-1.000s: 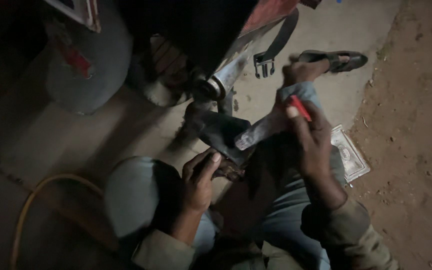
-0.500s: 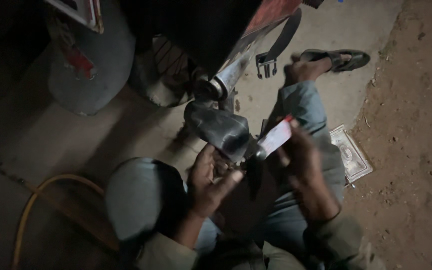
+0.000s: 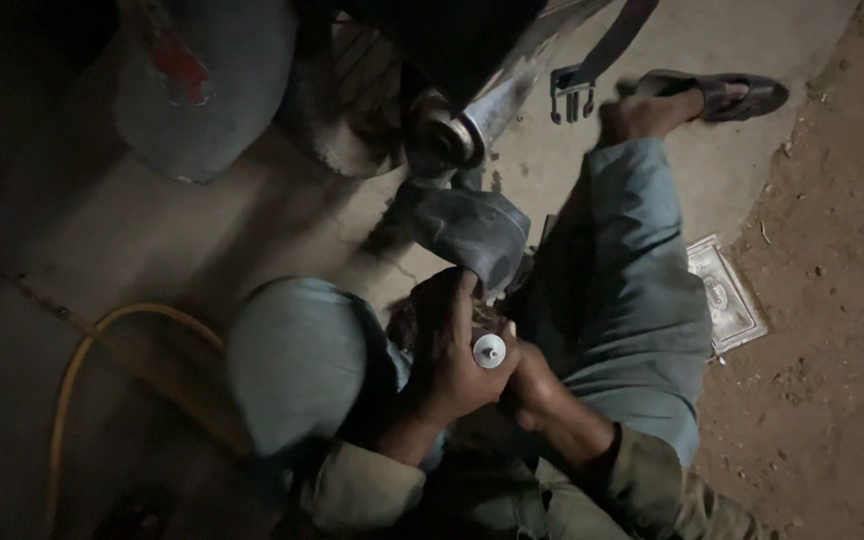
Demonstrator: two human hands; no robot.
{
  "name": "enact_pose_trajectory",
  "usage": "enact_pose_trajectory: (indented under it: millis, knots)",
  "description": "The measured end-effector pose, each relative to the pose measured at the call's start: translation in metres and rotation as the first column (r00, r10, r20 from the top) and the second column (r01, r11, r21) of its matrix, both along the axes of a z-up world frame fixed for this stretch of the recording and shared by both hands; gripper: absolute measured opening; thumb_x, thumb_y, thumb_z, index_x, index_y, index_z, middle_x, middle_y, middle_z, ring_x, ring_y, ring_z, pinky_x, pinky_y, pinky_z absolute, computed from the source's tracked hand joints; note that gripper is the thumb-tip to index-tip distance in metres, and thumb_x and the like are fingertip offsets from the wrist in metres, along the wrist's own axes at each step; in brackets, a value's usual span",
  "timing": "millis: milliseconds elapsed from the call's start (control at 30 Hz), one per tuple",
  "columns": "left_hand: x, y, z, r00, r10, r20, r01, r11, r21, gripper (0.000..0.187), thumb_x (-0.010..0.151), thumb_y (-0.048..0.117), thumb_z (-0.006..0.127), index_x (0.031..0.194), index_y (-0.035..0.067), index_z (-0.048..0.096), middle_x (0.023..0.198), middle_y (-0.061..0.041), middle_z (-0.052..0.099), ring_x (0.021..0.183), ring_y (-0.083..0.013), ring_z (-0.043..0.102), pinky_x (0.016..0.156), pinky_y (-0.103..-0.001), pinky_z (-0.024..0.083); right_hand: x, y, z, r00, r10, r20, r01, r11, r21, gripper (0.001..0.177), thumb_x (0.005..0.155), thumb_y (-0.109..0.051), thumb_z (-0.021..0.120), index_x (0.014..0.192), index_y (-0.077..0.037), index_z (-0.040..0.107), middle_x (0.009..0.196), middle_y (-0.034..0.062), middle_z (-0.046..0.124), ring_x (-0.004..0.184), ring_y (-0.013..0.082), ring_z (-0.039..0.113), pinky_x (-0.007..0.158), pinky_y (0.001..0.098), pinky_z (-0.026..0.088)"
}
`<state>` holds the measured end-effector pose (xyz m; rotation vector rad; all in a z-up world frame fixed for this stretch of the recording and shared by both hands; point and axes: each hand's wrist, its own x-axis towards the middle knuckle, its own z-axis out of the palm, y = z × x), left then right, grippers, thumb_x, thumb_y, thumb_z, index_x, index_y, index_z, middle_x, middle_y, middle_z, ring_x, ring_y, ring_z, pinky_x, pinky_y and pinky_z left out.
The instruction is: The person repairs a puncture in a motorcycle inner tube by roughening the rubber surface with a metal tool, applying adhesive, and pressing a patch onto the area.
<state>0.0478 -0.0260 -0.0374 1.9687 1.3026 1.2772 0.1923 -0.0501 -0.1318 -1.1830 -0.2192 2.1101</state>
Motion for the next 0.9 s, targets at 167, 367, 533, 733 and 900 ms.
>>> enact_pose_trajectory:
  millis: [167, 367, 533, 733, 900]
  knots:
    - [-0.002, 0.004, 0.009, 0.999, 0.026, -0.025, -0.028, 0.998, -0.052, 0.083, 0.087, 0.018, 0.078, 0.153, -0.007, 0.035, 0.137, -0.031, 0.059, 0.127, -0.046, 0.061, 0.108, -0.049, 0.05, 0.01, 0.002, -0.018, 0.969, 0.14, 0.203, -0.167, 0.978, 0.124, 0.045, 0.105, -0.036, 0.041, 0.118, -0.004, 0.069, 0.093, 0.0092, 0.073, 0.073, 0.0183, 0.068, 0.06, 0.0303, 0.055]
    - [-0.007, 0.006, 0.015, 1.0, -0.002, -0.024, -0.002, 0.986, -0.169, 0.08, 0.087, 0.016, 0.076, 0.152, -0.008, 0.037, 0.141, -0.032, 0.055, 0.131, -0.046, 0.057, 0.109, -0.049, 0.048, 0.011, 0.002, -0.008, 0.966, 0.133, 0.22, -0.159, 0.981, 0.107, 0.042, 0.105, -0.038, 0.04, 0.106, -0.006, 0.067, 0.075, 0.0065, 0.064, 0.054, 0.0151, 0.054, 0.045, 0.0283, 0.042]
    - [-0.005, 0.008, 0.009, 0.992, 0.036, -0.117, -0.042, 0.998, -0.047, 0.085, 0.081, 0.013, 0.079, 0.151, -0.008, 0.037, 0.141, -0.033, 0.053, 0.133, -0.049, 0.052, 0.115, -0.052, 0.042, 0.02, 0.009, 0.022, 0.874, -0.259, 0.411, -0.105, 0.725, 0.68, 0.024, 0.106, -0.021, 0.057, 0.115, -0.001, 0.067, 0.107, 0.0055, 0.07, 0.1, 0.0104, 0.066, 0.087, 0.0237, 0.052]
    - [-0.011, 0.011, 0.009, 0.974, 0.03, -0.223, -0.043, 0.998, -0.055, 0.091, 0.074, 0.013, 0.08, 0.151, -0.008, 0.035, 0.14, -0.034, 0.051, 0.133, -0.0516, 0.048, 0.114, -0.058, 0.037, 0.038, 0.003, 0.103, 0.852, -0.178, 0.493, -0.154, 0.814, 0.56, 0.012, 0.097, -0.008, 0.07, 0.108, -0.003, 0.072, 0.097, 0.0025, 0.07, 0.082, 0.0106, 0.061, 0.071, 0.0275, 0.05]
    - [-0.01, 0.011, 0.012, 0.98, 0.016, -0.197, -0.018, 1.0, -0.012, 0.091, 0.076, 0.015, 0.082, 0.15, -0.006, 0.035, 0.141, -0.032, 0.05, 0.132, -0.0517, 0.046, 0.114, -0.058, 0.034, 0.03, 0.014, 0.143, 0.82, -0.119, 0.559, -0.342, 0.682, 0.647, 0.01, 0.094, -0.007, 0.073, 0.102, -0.002, 0.073, 0.099, 0.003, 0.072, 0.096, 0.0107, 0.066, 0.086, 0.0272, 0.053]
